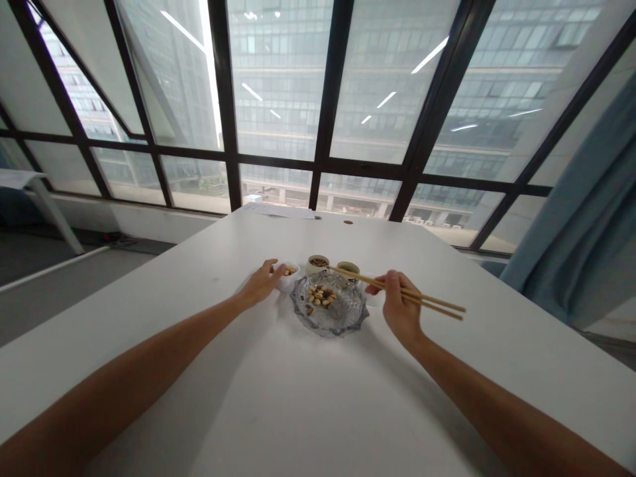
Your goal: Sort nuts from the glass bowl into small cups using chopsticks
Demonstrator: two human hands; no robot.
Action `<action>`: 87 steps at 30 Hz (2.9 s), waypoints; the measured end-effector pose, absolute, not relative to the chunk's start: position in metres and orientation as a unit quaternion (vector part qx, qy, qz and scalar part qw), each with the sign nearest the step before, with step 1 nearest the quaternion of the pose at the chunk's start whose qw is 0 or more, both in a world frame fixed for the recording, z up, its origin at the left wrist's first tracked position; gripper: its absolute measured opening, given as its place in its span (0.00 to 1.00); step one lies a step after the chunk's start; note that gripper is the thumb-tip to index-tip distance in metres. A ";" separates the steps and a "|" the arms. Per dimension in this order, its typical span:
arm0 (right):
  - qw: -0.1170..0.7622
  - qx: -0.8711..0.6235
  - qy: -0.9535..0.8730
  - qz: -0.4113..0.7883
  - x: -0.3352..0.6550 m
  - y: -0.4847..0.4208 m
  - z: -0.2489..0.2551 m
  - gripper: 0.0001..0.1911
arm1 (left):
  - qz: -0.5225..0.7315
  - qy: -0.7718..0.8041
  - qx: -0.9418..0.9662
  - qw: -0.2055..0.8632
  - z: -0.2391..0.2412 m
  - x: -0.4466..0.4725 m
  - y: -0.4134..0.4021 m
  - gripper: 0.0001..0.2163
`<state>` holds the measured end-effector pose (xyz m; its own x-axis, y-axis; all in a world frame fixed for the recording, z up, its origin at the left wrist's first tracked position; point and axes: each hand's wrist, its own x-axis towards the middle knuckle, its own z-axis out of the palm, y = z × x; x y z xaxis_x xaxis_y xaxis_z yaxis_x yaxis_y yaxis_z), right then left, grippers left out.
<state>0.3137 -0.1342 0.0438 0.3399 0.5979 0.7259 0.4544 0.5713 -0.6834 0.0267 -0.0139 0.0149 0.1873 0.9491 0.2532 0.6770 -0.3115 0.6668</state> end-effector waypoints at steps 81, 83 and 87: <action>0.524 -0.488 -0.683 0.142 0.328 -0.129 0.036 0.26 | 0.313 0.533 0.763 0.188 0.005 0.023 -0.018 0.36; 0.572 -0.480 -0.644 0.166 0.328 -0.127 0.031 0.26 | 0.306 0.527 0.771 0.182 0.004 0.022 -0.018 0.37; 0.651 -0.467 -0.560 0.210 0.325 -0.130 0.023 0.26 | 0.306 0.524 0.775 0.177 0.004 0.023 -0.019 0.33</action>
<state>0.3247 -0.1296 0.0228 0.2846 0.7970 0.5327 0.2494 0.4750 -0.8439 0.0230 -0.0188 0.0037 0.2642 0.9201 0.2892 0.7041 -0.3889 0.5942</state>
